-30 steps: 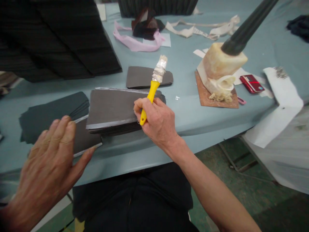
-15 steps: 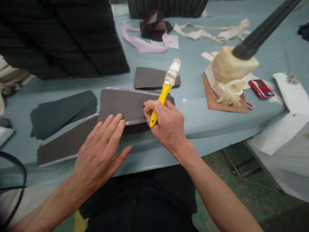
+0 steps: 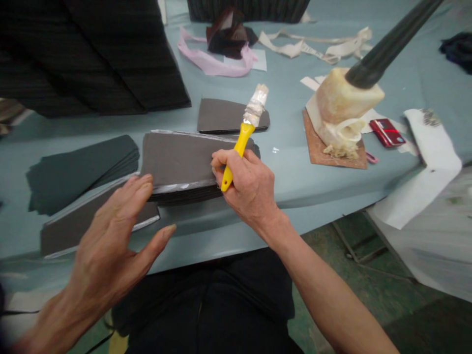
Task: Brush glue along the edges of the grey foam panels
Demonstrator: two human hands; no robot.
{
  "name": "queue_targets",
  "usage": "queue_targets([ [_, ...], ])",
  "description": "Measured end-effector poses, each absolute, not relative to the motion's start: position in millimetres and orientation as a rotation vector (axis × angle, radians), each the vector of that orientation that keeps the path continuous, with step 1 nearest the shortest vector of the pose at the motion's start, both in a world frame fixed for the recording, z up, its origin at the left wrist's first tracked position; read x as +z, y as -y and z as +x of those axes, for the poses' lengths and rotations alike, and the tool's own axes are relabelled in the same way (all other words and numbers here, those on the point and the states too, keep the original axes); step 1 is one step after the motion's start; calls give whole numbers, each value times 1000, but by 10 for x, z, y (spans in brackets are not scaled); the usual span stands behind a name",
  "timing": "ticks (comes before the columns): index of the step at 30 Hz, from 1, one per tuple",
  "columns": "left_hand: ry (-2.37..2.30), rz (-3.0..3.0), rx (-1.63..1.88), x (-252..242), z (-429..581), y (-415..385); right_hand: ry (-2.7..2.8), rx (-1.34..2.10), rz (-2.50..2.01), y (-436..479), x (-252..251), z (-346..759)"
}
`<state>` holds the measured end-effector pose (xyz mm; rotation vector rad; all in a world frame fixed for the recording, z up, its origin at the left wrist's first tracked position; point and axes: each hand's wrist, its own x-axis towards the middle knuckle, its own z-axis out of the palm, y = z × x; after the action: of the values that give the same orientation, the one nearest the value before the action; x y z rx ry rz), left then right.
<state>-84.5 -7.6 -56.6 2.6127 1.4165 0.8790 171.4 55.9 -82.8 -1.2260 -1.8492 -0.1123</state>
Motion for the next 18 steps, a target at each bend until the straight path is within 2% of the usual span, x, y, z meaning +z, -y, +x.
queue_targets([
  [6, -1136, 1343, 1137, -271, -655, 223, 1834, -107, -1236, -555, -830, 1707],
  [9, -1053, 916, 1181, -202, -590, 175, 1833, -97, -1234, -553, -831, 1703],
  [14, -1215, 681, 1148, -190, -565, 106, 1834, -75, -1246, -550, -827, 1703],
  [18, -1230, 794, 1177, -143, -585, 64, 1838, -81, -1253, -547, -833, 1706],
])
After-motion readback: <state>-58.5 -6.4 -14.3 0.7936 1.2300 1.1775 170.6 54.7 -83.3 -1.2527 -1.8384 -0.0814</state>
